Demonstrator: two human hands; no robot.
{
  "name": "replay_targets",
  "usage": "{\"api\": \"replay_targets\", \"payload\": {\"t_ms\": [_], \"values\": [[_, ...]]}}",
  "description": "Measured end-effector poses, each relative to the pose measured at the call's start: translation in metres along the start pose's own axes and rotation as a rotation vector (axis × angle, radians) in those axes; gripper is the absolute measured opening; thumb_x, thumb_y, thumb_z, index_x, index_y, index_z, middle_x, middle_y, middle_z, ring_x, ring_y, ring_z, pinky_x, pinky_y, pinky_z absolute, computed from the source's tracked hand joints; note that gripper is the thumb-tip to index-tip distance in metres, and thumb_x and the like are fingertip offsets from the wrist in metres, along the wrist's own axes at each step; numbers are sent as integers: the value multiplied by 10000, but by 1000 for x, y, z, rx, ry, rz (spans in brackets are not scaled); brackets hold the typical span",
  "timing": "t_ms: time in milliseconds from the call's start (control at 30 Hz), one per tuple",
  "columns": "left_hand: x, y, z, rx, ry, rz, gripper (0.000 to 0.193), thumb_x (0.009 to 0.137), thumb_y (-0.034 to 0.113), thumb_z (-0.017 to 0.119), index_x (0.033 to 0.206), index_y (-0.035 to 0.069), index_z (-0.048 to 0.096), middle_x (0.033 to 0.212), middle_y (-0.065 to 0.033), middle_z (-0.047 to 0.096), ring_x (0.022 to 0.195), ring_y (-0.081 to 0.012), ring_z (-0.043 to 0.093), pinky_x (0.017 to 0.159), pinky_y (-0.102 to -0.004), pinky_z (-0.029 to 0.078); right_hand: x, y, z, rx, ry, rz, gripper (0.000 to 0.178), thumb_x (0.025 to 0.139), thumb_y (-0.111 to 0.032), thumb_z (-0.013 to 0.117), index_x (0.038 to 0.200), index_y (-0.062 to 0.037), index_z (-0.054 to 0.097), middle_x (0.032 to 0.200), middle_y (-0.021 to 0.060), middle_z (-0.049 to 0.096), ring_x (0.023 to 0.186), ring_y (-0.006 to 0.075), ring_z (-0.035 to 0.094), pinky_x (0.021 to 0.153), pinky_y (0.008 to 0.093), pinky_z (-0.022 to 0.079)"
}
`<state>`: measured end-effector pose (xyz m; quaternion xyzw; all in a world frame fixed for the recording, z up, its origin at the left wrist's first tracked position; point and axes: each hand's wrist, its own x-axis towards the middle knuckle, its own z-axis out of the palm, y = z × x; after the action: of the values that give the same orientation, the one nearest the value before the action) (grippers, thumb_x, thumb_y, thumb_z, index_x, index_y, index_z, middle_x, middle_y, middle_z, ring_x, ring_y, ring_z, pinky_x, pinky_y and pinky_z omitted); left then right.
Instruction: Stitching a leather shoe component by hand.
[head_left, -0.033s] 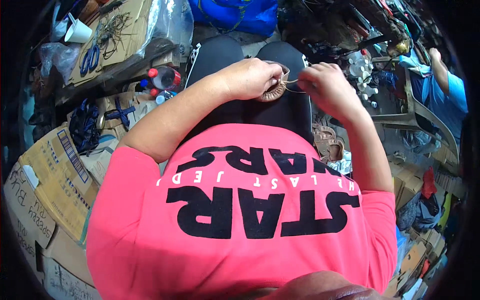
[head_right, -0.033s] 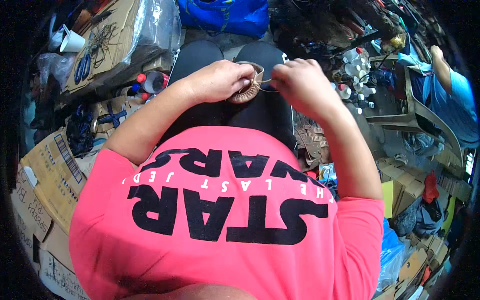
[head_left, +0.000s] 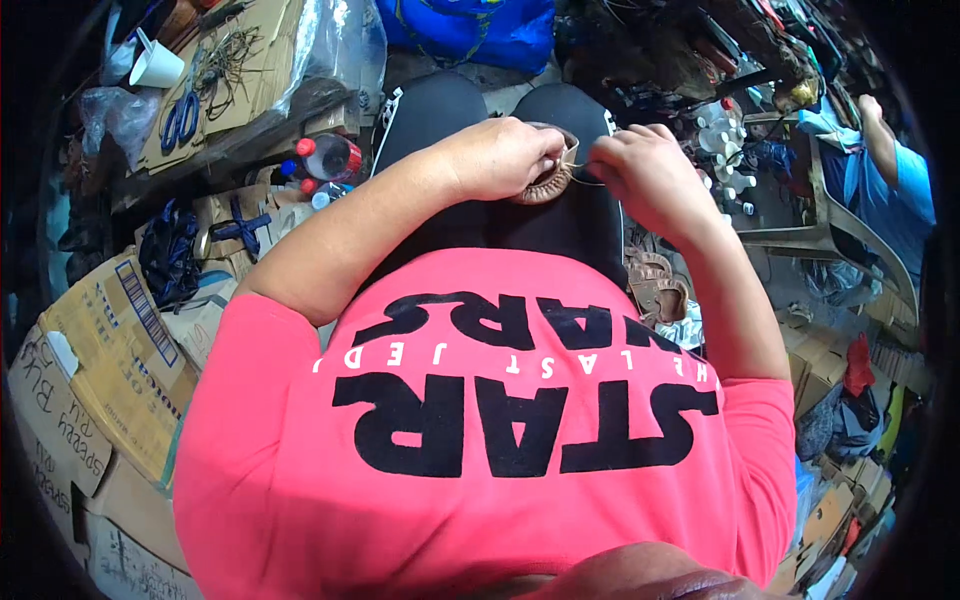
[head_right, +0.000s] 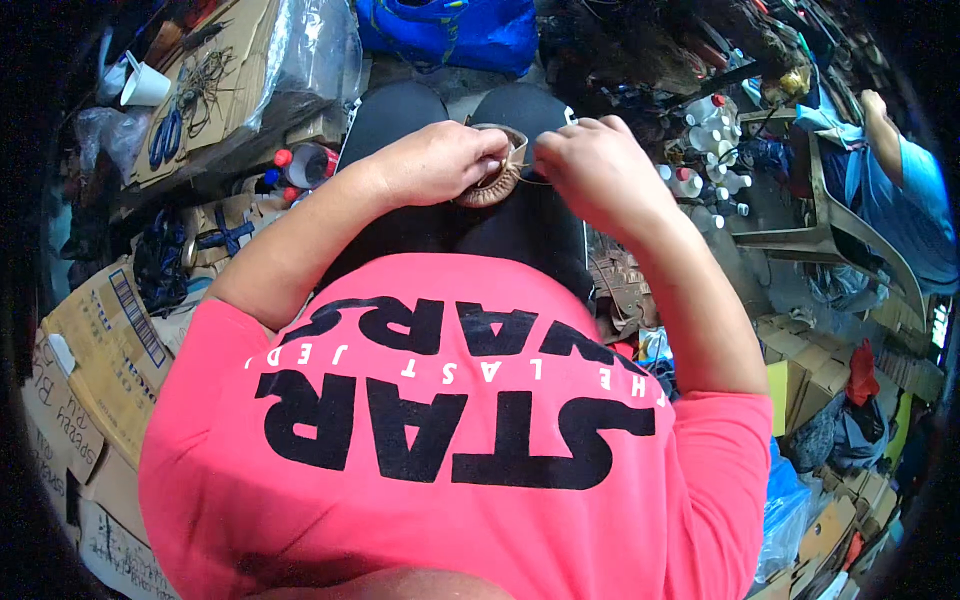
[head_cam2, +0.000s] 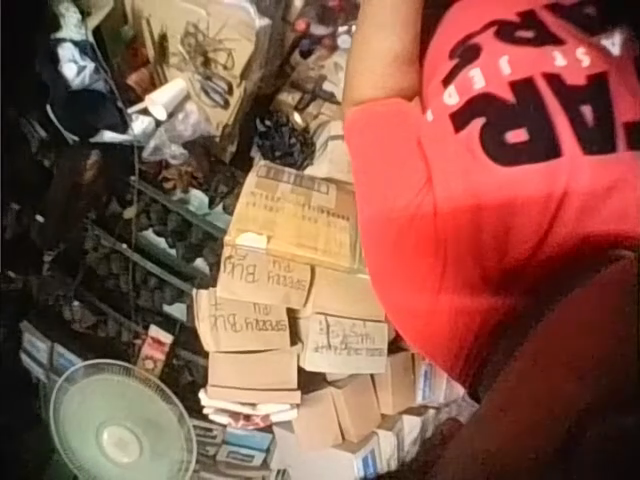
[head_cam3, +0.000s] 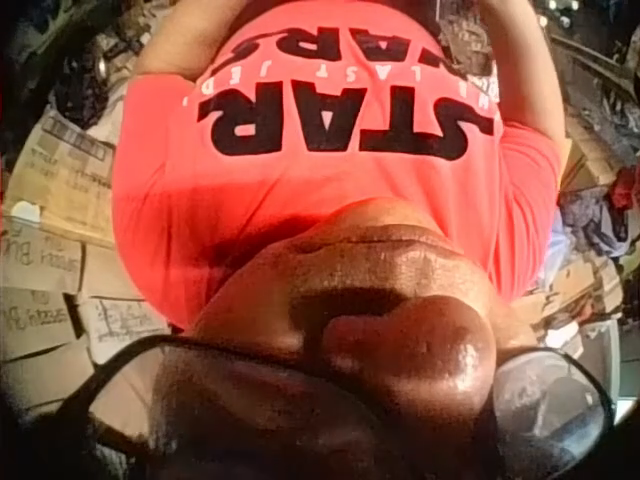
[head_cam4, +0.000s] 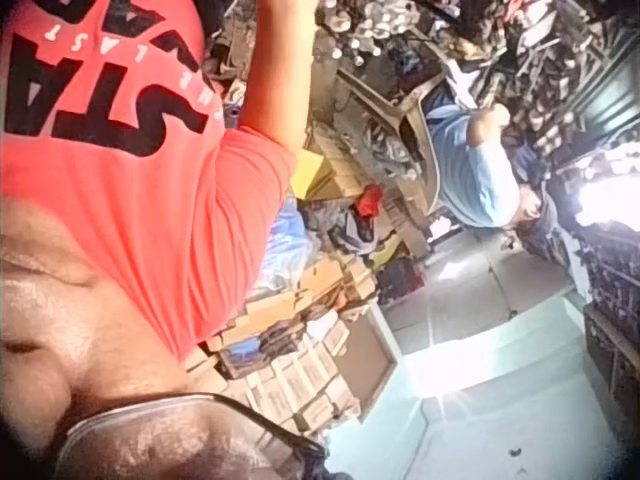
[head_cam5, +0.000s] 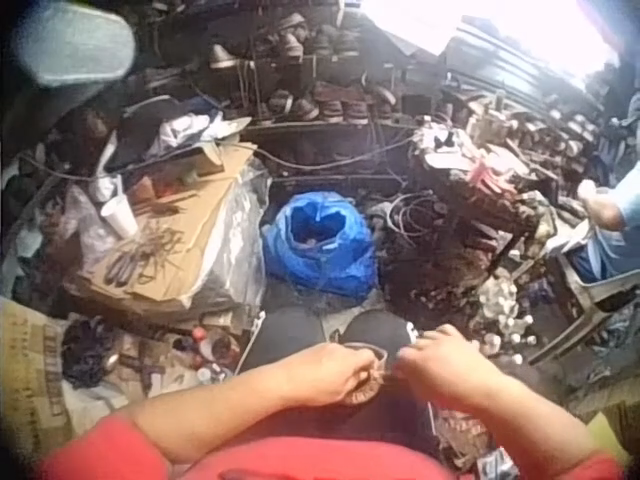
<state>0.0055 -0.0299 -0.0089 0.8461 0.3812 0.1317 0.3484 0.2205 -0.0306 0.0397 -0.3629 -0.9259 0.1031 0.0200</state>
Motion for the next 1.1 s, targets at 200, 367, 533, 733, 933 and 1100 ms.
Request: {"api": "replay_targets", "payload": {"t_ms": [200, 367, 533, 733, 933, 1100], "values": [[2, -6, 8, -9, 30, 69, 114, 872, 166, 521, 895, 54, 518, 787, -203, 587, 768, -407, 572, 651, -476, 443, 3, -7, 9, 9, -51, 18, 101, 822, -143, 540, 906, -114, 589, 792, 86, 630, 841, 271, 610, 794, 389, 402], [-6, -16, 4, 17, 36, 149, 83, 844, 129, 521, 883, 56, 513, 763, -180, 583, 757, -394, 575, 640, -468, 441, 2, -2, 19, 58, -104, 82, 86, 814, -136, 541, 886, -103, 573, 765, 103, 626, 842, 288, 603, 796, 401, 399], [-65, -43, -37, 272, 161, 106, 39, 788, 29, 507, 825, 41, 511, 759, -127, 575, 763, -350, 576, 655, -430, 443, -36, 35, 24, 46, -24, 205, 68, 722, -38, 555, 770, -81, 532, 733, 127, 610, 784, 341, 582, 781, 410, 406], [-67, 0, -82, -540, 462, -47, 76, 852, 86, 625, 840, 11, 623, 794, -31, 623, 696, -61, 525, 636, -207, 425, -29, 49, 24, 1439, 482, 556, 186, 862, -204, 638, 882, -19, 643, 838, 13, 608, 780, 97, 540, 756, 246, 426], [-29, 70, -37, -1045, -73, 326, 213, 944, 173, 515, 810, 13, 561, 885, -65, 618, 799, -103, 541, 754, -245, 432, 31, -24, 7, 2013, 345, 89, 263, 961, -295, 477, 893, -49, 539, 800, 65, 587, 722, 136, 545, 658, 247, 444], [-69, 18, -31, -41, 112, 202, 134, 805, 146, 655, 848, 29, 606, 800, -124, 583, 764, -276, 592, 702, -357, 475, -16, -17, 4, 810, -72, 191, 200, 896, -155, 597, 1045, -26, 630, 829, 25, 621, 787, 87, 550, 702, 229, 440]]}}
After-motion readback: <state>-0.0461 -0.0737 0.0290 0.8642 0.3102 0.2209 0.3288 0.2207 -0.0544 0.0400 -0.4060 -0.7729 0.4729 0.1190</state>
